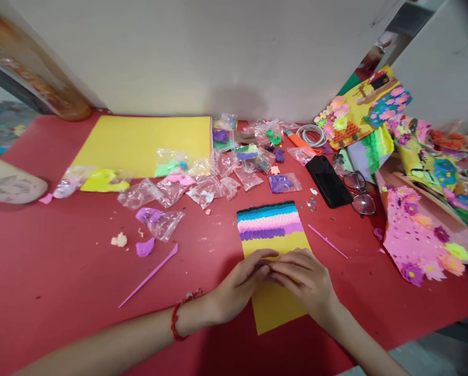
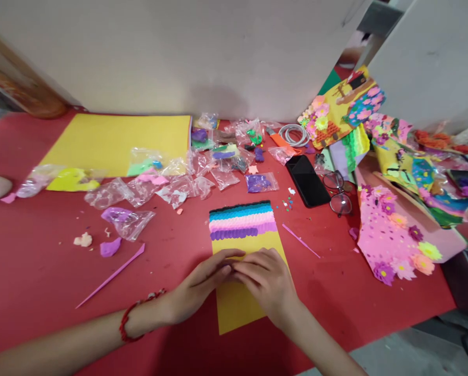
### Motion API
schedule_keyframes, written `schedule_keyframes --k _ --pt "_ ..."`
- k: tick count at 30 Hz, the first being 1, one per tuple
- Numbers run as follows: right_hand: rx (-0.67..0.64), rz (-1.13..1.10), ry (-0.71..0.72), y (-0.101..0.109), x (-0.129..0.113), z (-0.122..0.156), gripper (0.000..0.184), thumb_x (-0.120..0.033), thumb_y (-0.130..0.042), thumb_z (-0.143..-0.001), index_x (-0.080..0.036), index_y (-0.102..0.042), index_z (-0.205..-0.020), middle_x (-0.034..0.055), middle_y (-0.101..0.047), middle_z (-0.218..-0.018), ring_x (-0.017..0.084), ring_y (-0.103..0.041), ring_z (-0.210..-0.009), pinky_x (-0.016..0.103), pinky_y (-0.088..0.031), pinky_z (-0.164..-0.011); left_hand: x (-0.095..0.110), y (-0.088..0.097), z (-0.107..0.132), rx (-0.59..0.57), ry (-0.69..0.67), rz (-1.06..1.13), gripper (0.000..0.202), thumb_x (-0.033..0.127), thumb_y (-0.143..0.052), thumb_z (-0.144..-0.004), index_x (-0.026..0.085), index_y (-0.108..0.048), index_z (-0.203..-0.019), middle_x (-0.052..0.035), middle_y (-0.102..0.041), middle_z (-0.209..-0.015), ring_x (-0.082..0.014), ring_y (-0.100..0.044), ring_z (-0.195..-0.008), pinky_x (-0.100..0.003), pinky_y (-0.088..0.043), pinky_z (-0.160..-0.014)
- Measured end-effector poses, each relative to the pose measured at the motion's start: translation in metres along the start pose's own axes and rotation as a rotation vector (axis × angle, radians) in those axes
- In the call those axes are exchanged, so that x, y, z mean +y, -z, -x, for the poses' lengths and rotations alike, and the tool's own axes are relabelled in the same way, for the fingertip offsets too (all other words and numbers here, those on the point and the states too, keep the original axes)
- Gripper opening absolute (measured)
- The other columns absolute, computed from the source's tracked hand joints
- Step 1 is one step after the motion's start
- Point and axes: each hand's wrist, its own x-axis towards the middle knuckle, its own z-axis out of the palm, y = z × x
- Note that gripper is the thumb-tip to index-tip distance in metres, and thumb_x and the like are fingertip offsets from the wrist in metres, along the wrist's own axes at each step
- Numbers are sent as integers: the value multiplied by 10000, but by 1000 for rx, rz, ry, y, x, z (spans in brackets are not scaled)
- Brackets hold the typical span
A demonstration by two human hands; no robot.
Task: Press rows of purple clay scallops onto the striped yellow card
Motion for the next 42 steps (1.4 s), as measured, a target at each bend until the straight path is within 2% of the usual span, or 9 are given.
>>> schedule_keyframes --k 6,11,15,25,28,34,37,39,42 --pt "-12 -45 -63 0 -4 1 168 -212 -520 -873 -178 -650 -774 17 -657 -706 111 -597 -646 248 -471 -600 8 -4 -1 -53 2 94 396 460 -524 -851 173 -550 -1124 -87 -602 -1169 -203 -554 -1082 -316 -452 -924" --pt "5 -100 -89 0 -5 3 80 -193 -560 -848 -203 -639 -847 4 -677 -753 115 -625 -691 245 -482 -633 12 -5 -2 -125 30 202 388 473 -542 -835 193 -577 -1100 -82 -619 -1143 -167 -647 -816 -317 -509 -792" --pt "-16 -154 -152 0 -6 3 76 -212 -568 -841 -217 -623 -789 -8 -663 -720 113 -621 -674 241 -489 -627 9 -3 -3 -161 34 203 348 436 -543 -851 179 -589 -1081 -92 -610 -1131 -155 -657 -749 -299 -513 -731" --pt "95 -360 -613 25 6 -5 69 -242 -602 -782 -219 -666 -770 13 -714 -731 125 -654 -598 207 -529 -521 -3 4 -4 -138 45 246 320 381 -512 -886 157 -511 -1114 -81 -652 -928 -169 -677 -693 -302 -496 -707" --pt "52 -374 -600 25 5 -4 66 -212 -647 -745 -242 -697 -776 -1 -728 -753 139 -676 -667 217 -550 -588 -3 4 -5 -146 30 257 317 379 -506 -889 168 -500 -1126 -79 -656 -926 -175 -677 -696 -321 -501 -714" --pt "-34 -348 -335 6 1 -4 84 -220 -649 -760 -262 -706 -804 -1 -703 -773 130 -659 -698 226 -539 -616 1 1 -5 -132 19 202 316 402 -529 -872 199 -522 -1114 -59 -621 -1016 -137 -668 -665 -292 -486 -714" --pt "-75 -299 -282 2 0 -6 93 -245 -606 -795 -245 -687 -749 10 -672 -753 131 -643 -715 238 -526 -632 2 1 -4 -130 26 189 316 391 -531 -872 187 -521 -1113 -68 -606 -1042 -138 -663 -679 -295 -486 -716" --pt "-52 -286 -344 5 1 -6 126 -260 -570 -814 -227 -656 -728 11 -660 -718 126 -630 -683 233 -515 -606 1 2 -4 -134 32 203 322 385 -527 -874 175 -504 -1118 -71 -622 -994 -149 -662 -690 -303 -491 -714" --pt "9 -305 -545 16 7 -7 140 -275 -532 -832 -213 -640 -769 12 -681 -707 117 -622 -611 222 -509 -549 -2 3 -5 -117 49 226 349 401 -516 -876 165 -467 -1129 -77 -642 -941 -169 -668 -708 -329 -492 -739"
